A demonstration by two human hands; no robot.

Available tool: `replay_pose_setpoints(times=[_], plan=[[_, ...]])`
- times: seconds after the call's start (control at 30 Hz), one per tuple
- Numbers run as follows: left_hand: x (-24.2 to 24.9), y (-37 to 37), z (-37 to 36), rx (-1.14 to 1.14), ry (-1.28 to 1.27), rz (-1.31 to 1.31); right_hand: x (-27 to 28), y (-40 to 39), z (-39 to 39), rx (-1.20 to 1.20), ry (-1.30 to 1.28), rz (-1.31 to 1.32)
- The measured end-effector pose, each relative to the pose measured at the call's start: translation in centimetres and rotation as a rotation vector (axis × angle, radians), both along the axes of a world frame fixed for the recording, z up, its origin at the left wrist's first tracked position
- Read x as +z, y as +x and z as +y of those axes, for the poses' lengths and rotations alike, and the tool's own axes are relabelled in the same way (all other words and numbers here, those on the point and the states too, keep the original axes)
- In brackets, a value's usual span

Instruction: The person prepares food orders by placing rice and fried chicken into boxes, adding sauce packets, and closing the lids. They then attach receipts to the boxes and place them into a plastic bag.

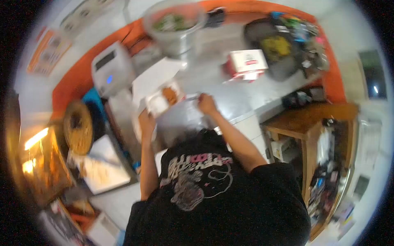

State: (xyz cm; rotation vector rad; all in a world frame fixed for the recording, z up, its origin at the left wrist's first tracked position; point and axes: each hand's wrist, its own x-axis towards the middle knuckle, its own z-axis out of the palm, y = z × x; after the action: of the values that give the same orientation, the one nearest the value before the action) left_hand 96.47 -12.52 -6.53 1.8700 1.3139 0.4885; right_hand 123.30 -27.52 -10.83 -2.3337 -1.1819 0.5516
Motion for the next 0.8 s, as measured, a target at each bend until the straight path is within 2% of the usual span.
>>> replay_pose_setpoints(times=[0.03,0.1,0.17,0.23,0.3,0.37,0.43,0.47,0.5,0.53,0.57,0.6,0.63,0.67,0.73,0.8], plan=[[0.7,0.7,-0.2,-0.067,0.059,-0.033,-0.2,0.1,-0.1,-0.054,0.016,0.086],[1.7,2.1,-1.0,-0.145,0.085,0.182,0.9,0.3,-0.1,-0.050,0.063,0.130],[-0.3,3.0,-1.6,-0.143,0.026,-0.048,1.5,0.4,0.2,-0.136,0.038,0.178],[0.7,4.6,-2.5,-0.151,-0.002,-0.060,2.3,0.9,-0.1,-0.153,-0.025,0.190],[1.7,5.8,-3.1,-0.152,-0.030,-0.125,4.8,1.2,-1.1,-0.123,-0.135,0.093],[2.3,6.3,-3.3,-0.061,0.066,-0.087,6.8,3.1,-2.0,-0.130,-0.160,0.052],[5.1,6.3,-2.8,-0.086,0.081,0.062,10.0,6.1,-4.1,0.105,0.053,0.313],[7.4,6.2,-2.8,-0.113,0.018,0.142,12.2,8.3,-5.3,0.090,0.066,0.309],[8.5,6.5,-2.7,-0.143,-0.036,0.223,14.8,11.2,-6.6,0.099,0.141,0.571],[6.8,5.9,-2.0,-0.255,0.081,0.522,17.3,14.5,-8.0,0.112,0.226,0.831],[3.6,3.8,-0.8,-0.465,0.150,0.517,19.7,18.4,-9.7,0.096,0.311,0.870],[4.0,3.6,-1.1,-0.535,-0.091,0.647,21.3,22.7,-11.4,0.062,0.300,0.796],[3.3,3.1,-2.2,-0.589,-0.001,0.711,21.2,27.3,-13.4,-0.017,0.419,0.848],[5.1,4.1,-2.7,-0.629,-0.432,0.828,23.0,31.9,-15.0,-0.077,0.364,0.746],[5.6,6.2,-6.4,-0.558,-0.711,0.757,24.3,40.5,-17.3,-0.325,0.493,0.694],[6.1,9.1,-9.8,-0.451,-0.805,0.675,20.8,50.3,-20.0,-0.338,0.542,0.474]])
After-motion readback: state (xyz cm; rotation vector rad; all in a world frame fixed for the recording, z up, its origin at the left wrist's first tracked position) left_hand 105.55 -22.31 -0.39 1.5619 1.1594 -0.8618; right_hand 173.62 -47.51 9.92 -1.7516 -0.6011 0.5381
